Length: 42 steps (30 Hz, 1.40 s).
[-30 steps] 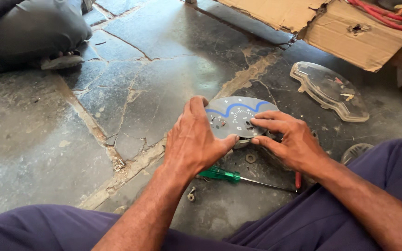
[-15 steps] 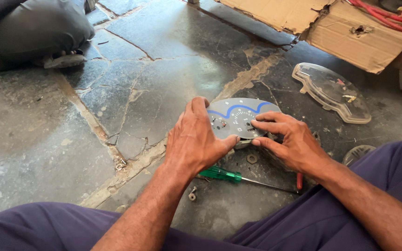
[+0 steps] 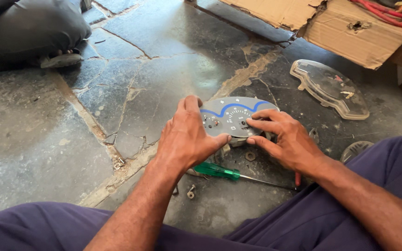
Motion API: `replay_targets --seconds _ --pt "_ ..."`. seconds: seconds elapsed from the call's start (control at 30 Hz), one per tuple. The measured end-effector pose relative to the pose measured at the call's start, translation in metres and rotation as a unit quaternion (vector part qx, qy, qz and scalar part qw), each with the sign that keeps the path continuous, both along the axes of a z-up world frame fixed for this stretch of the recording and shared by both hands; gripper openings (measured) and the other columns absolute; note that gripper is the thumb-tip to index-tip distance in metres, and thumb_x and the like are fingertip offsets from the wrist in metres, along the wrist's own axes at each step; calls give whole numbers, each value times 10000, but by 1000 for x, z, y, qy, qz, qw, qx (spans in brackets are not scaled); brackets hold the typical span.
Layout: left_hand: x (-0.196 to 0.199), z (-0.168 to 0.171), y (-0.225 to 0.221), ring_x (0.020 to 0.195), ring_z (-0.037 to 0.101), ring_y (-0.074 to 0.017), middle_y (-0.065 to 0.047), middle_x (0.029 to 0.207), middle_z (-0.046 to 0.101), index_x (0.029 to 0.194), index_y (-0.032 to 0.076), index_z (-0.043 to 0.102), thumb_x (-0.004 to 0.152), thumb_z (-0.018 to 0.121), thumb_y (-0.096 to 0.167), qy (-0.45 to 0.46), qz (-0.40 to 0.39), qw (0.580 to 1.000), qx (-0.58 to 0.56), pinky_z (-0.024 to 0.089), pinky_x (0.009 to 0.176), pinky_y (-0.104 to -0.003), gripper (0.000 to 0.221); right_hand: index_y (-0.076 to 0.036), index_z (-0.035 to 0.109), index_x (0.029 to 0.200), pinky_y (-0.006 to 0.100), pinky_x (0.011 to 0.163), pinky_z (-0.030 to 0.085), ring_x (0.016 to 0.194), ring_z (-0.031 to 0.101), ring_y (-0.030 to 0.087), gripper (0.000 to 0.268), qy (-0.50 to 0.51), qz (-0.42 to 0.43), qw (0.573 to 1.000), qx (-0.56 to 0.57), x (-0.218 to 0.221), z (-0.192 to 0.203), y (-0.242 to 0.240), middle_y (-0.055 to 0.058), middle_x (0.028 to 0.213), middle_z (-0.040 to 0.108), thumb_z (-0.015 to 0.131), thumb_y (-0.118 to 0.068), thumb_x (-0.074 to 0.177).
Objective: The person sits on the floor and uses a green screwdriver to adjust and tighten screws on a motorcycle instrument cluster. They repeatedly probe the dial and gauge areas, occasionally setting the screwdriver down and repositioning the cluster.
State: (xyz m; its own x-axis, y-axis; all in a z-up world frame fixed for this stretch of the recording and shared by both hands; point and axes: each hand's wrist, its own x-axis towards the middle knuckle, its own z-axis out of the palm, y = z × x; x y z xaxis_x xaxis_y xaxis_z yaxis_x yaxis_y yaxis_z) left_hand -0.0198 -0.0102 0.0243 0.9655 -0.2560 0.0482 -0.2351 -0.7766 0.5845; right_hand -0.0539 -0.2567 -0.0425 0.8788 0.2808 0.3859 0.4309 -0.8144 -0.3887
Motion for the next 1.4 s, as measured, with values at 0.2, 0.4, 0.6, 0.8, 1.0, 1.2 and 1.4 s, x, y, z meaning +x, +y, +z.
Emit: replay_targets --seconds 0.2,0.4,0.6,0.8,1.0,1.2,1.4 --pt "3 -5 1 1140 638 -385 -200 1303 578 1385 54 478 607 912 368 -3 9 1000 -4 525 932 -467 945 -112 741 1215 418 912 529 1170 622 324 447 13 -13 1000 -24 -3 7 6 108 1291 649 776 -345 835" --pt "6 -9 4 1153 657 -362 -219 1244 657 1343 26 498 569 953 330 9 10 1000 -18 528 960 -433 947 -96 786 1113 378 861 555 1026 692 259 277 20 2 1000 24 2 12 6 81 1121 695 720 -231 879" --pt "7 -10 6 1123 683 -351 -220 1204 681 1329 38 518 551 958 293 32 13 999 -25 537 950 -424 929 -83 797 1013 336 731 559 826 721 215 177 26 14 997 71 17 10 5 58 953 720 755 -152 855" --pt "8 -9 3 1102 690 -345 -225 1186 687 1318 39 518 562 946 269 36 20 999 -16 548 933 -429 898 -70 795 960 302 632 560 714 695 119 168 114 -52 979 161 23 9 7 42 865 741 794 -154 815" --pt "8 -9 3 1080 699 -347 -237 1166 686 1317 35 494 545 954 281 57 24 998 -3 555 921 -430 932 -46 776 922 309 630 557 691 688 134 171 127 -21 981 143 28 11 6 60 809 735 777 -159 794" --pt "9 -9 1 1089 687 -371 -246 1166 684 1300 30 506 566 946 304 38 19 999 11 550 918 -448 898 -10 752 884 381 632 532 699 678 215 268 91 20 995 31 35 15 1 134 809 720 780 -275 856" --pt "8 -6 1 1102 690 -364 -243 1183 685 1293 37 523 551 943 300 48 26 998 11 545 940 -440 892 -30 756 932 349 627 530 681 707 174 254 118 -2 986 115 33 13 -3 101 794 735 748 -282 901"
